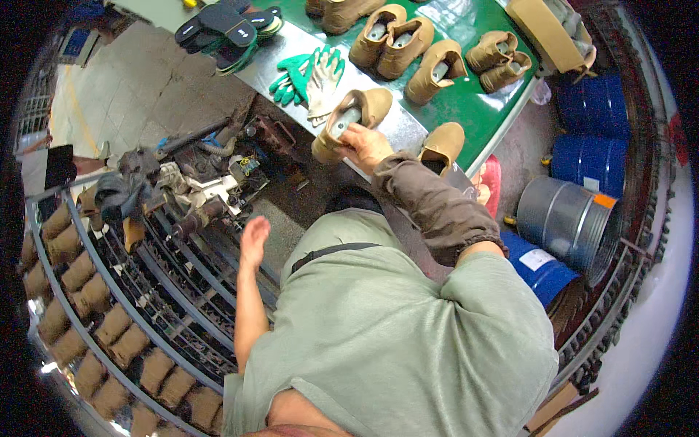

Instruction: The person takes boots one at a time from a table or a bin, brushes the soles using a stationary rotating brush machine, and places each finished boot onto a nearby rack.

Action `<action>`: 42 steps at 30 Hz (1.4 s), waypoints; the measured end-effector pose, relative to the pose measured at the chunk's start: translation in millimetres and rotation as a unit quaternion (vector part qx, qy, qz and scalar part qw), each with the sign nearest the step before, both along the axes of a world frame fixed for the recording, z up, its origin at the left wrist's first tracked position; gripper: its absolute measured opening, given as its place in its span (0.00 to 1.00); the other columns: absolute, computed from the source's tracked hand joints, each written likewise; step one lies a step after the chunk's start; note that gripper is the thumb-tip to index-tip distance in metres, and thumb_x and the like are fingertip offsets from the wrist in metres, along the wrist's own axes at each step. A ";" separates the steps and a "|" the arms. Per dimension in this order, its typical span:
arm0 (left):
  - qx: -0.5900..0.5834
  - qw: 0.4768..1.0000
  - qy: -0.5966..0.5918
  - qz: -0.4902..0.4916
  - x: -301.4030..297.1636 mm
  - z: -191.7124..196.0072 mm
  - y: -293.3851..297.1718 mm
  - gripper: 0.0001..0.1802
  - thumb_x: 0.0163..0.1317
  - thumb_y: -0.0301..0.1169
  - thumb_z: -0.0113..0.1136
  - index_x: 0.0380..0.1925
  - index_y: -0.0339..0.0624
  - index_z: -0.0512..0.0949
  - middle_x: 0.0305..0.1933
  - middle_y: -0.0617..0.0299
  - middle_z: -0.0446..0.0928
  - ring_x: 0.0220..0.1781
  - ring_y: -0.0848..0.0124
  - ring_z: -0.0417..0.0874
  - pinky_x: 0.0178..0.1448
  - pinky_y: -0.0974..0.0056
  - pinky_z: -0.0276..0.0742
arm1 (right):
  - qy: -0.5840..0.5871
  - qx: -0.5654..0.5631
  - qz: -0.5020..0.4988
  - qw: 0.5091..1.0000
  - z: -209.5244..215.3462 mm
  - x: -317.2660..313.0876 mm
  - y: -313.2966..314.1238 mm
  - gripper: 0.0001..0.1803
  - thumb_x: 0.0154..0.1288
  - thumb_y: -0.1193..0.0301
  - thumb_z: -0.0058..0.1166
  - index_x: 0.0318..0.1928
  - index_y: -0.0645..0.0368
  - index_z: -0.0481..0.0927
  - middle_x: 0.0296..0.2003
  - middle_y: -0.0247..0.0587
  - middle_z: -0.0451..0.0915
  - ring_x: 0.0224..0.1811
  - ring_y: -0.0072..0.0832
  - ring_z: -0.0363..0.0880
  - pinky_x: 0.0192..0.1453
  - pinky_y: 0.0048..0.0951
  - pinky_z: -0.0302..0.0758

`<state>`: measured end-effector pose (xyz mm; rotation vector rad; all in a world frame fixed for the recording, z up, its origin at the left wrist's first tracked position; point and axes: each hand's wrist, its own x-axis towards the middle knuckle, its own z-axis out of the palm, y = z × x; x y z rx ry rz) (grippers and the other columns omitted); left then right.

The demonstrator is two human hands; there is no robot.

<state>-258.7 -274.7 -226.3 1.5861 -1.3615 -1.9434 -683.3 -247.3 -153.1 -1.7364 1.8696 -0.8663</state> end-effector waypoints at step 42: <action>-0.287 0.927 0.070 0.232 102.7 140.7 37.6 0.56 0.48 0.35 0.79 0.72 0.43 0.52 0.67 0.51 0.68 0.68 0.61 0.70 0.69 0.56 0.68 | 0.070 -0.041 0.132 0.988 161.1 401.6 -170.2 0.34 0.66 0.38 0.48 0.49 0.57 0.82 0.42 0.56 0.83 0.48 0.52 0.82 0.53 0.44 0.76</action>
